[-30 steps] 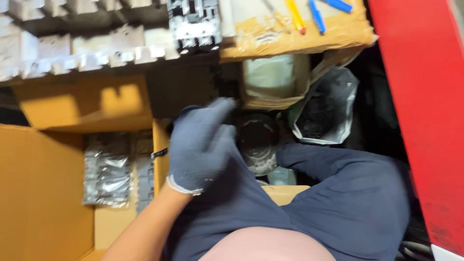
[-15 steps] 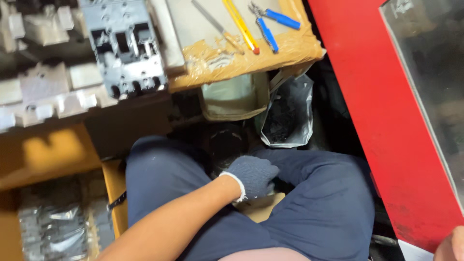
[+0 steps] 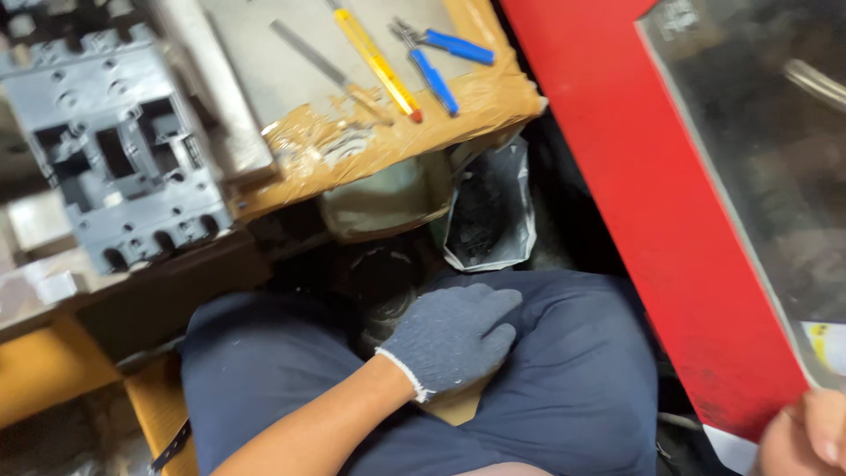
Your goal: The person sits on the floor and uses pliers, a metal file, and a utility knife to trim and smooth gray metal parts. After finishing each part, they place it into a clear plastic bag and then into a cardboard box. The process repeats for several parts.
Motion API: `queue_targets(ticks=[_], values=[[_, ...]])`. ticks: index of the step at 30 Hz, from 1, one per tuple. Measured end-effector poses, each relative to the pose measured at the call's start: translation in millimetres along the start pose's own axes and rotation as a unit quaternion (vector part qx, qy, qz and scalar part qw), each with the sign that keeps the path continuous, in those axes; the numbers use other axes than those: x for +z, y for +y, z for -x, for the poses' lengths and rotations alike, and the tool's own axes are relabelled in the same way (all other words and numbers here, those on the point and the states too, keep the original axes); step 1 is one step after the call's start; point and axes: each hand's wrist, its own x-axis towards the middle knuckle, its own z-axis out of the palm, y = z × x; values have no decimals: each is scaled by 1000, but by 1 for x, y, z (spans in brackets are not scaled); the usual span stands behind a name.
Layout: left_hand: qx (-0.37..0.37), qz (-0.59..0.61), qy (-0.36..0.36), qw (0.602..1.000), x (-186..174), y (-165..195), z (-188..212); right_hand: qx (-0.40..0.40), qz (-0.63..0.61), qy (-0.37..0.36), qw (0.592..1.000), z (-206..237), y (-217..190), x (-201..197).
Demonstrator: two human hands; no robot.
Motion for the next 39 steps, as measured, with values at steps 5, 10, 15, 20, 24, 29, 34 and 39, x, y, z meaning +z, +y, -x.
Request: queue_targets(ticks=[5, 10, 15, 20, 24, 29, 34, 39], values=[[20, 50, 125, 991, -29, 29, -24, 65, 9, -96, 993, -18, 6, 56], [69, 153, 145, 975, -59, 111, -54, 51, 89, -102, 989, -37, 47, 147], [360, 133, 145, 912, -61, 219, -89, 141, 126, -47, 981, -56, 65, 211], [264, 162, 18, 951, -67, 259, -146, 329, 168, 119, 922, -59, 81, 222], [227, 183, 71, 954, -91, 239, -172, 243, 208, -8, 947, -64, 81, 205], [163, 185, 137, 959, -117, 220, -193, 46, 240, 50, 968, -129, 63, 212], [123, 221, 193, 948, -137, 203, -211, -93, 196, 110, 970, -221, 61, 235], [133, 226, 224, 939, -152, 187, -226, -142, 257, 153, 944, -342, 79, 213]])
